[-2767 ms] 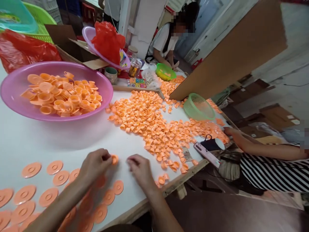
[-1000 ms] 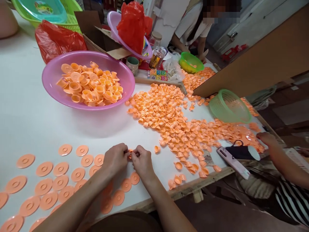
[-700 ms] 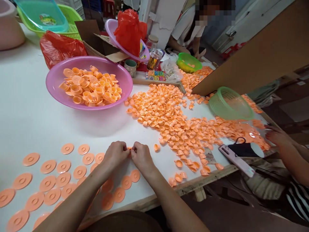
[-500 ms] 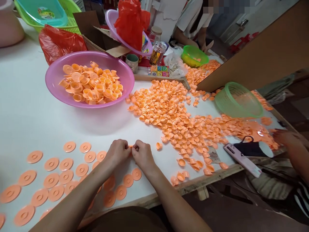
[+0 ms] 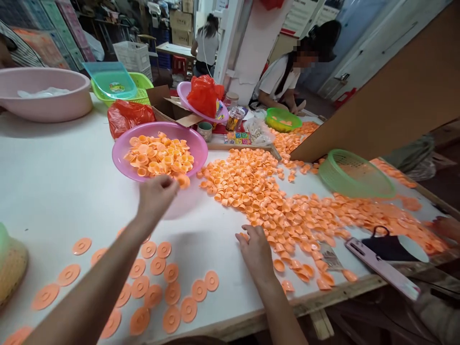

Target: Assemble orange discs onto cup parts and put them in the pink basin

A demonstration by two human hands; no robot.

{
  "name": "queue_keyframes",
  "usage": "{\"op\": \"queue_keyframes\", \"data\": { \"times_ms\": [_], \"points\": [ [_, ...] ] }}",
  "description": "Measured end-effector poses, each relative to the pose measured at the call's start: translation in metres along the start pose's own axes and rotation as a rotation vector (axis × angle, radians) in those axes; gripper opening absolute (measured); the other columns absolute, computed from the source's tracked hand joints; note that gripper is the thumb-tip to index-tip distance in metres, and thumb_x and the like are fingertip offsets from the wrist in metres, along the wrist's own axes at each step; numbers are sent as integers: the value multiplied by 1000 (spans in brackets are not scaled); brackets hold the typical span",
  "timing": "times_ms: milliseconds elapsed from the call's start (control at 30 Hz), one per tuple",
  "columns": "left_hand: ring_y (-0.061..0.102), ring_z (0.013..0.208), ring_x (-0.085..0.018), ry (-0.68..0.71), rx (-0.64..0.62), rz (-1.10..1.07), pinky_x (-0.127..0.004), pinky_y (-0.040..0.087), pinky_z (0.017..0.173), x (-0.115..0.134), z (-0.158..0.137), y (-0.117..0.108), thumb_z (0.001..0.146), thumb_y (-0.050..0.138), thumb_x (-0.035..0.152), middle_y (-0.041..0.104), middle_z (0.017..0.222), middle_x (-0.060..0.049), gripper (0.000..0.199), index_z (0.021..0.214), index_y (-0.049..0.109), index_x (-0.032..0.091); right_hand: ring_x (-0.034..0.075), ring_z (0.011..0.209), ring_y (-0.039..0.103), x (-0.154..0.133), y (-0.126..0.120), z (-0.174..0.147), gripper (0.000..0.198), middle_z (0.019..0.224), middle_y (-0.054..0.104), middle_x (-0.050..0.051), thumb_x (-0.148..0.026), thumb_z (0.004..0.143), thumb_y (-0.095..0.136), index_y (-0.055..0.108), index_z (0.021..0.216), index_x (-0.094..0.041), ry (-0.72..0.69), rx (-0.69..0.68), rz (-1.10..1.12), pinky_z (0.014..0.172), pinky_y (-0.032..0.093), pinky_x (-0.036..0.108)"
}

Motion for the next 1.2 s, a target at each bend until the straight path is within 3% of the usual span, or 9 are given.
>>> {"op": "queue_keyframes", "data": {
  "times_ms": [100, 167, 233, 333, 400, 500, 900, 1067, 1200],
  "points": [
    [63, 68, -16, 37, 148, 12, -28, 47, 67, 23, 47, -32, 76, 65, 38, 70, 74, -2, 25, 89, 71, 16, 25, 82, 64, 11, 1, 2, 22, 89, 64, 12, -18, 80, 49, 69, 86, -15, -18, -12, -11, 77, 50, 37],
    [63, 73, -17, 124, 93, 27, -29, 48, 72, 27, 43, -26, 76, 69, 38, 71, 87, -3, 33, 102, 70, 18, 23, 81, 64, 13, 0, -4, 21, 83, 66, 10, -14, 76, 47, 67, 79, -16, 21, -16, 78, 76, 51, 35],
    [62, 76, -16, 268, -146, 27, -30, 48, 72, 18, 4, 3, 77, 69, 36, 71, 92, -3, 28, 100, 70, 21, 20, 69, 64, 12, 4, -17, 15, 72, 65, 6, -16, 74, 50, 65, 76, -17, 131, -113, 251, 66, 52, 31],
    [61, 86, -19, 451, -718, 22, -31, 45, 75, -13, -97, 62, 73, 72, 25, 69, 94, -3, 28, 101, 69, 24, 14, 47, 57, 3, 14, -49, 7, 56, 58, -3, -23, 74, 55, 60, 74, -19, 328, -393, 518, 44, 46, 23],
    [58, 95, -22, 470, -837, 118, -34, 41, 77, -35, -150, 88, 72, 70, 17, 67, 99, -3, 32, 103, 69, 26, 12, 41, 53, -5, 17, -70, 7, 53, 55, -5, -26, 74, 57, 58, 74, -19, 403, -529, 605, 37, 42, 20],
    [55, 95, -22, 446, -831, 216, -37, 34, 79, -49, -180, 112, 76, 61, 10, 65, 94, -3, 23, 92, 69, 25, 10, 39, 52, -7, 20, -86, 9, 52, 53, -7, -27, 73, 58, 57, 73, -19, 458, -564, 640, 34, 40, 18],
    [56, 93, -21, 361, -728, 163, -38, 34, 83, -47, -155, 130, 84, 58, 17, 63, 95, -4, 14, 88, 70, 23, 9, 35, 46, -12, 43, -66, 9, 49, 56, -6, -27, 74, 55, 52, 70, -20, 462, -469, 605, 31, 36, 18],
    [56, 89, -21, 344, -704, 97, -36, 39, 82, -50, -156, 130, 80, 53, 11, 64, 91, -6, 21, 81, 71, 21, 10, 38, 49, -26, 46, -56, 13, 45, 52, -6, -16, 73, 50, 48, 62, -22, 271, -433, 390, 40, 35, 19],
    [59, 80, -18, 136, -803, -53, -29, 43, 73, -44, -145, 127, 78, 55, 18, 66, 86, -4, 15, 82, 69, 21, 12, 43, 51, -29, 44, -51, 15, 46, 53, -5, -13, 73, 49, 48, 61, -22, 165, -412, 312, 44, 34, 21]
  ]
}}
Point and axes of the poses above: each hand's wrist, its own z-axis towards the middle knuckle, its own y-axis out of the palm, x = y × z, the point moved 5 cm from there along z, towards the middle knuckle
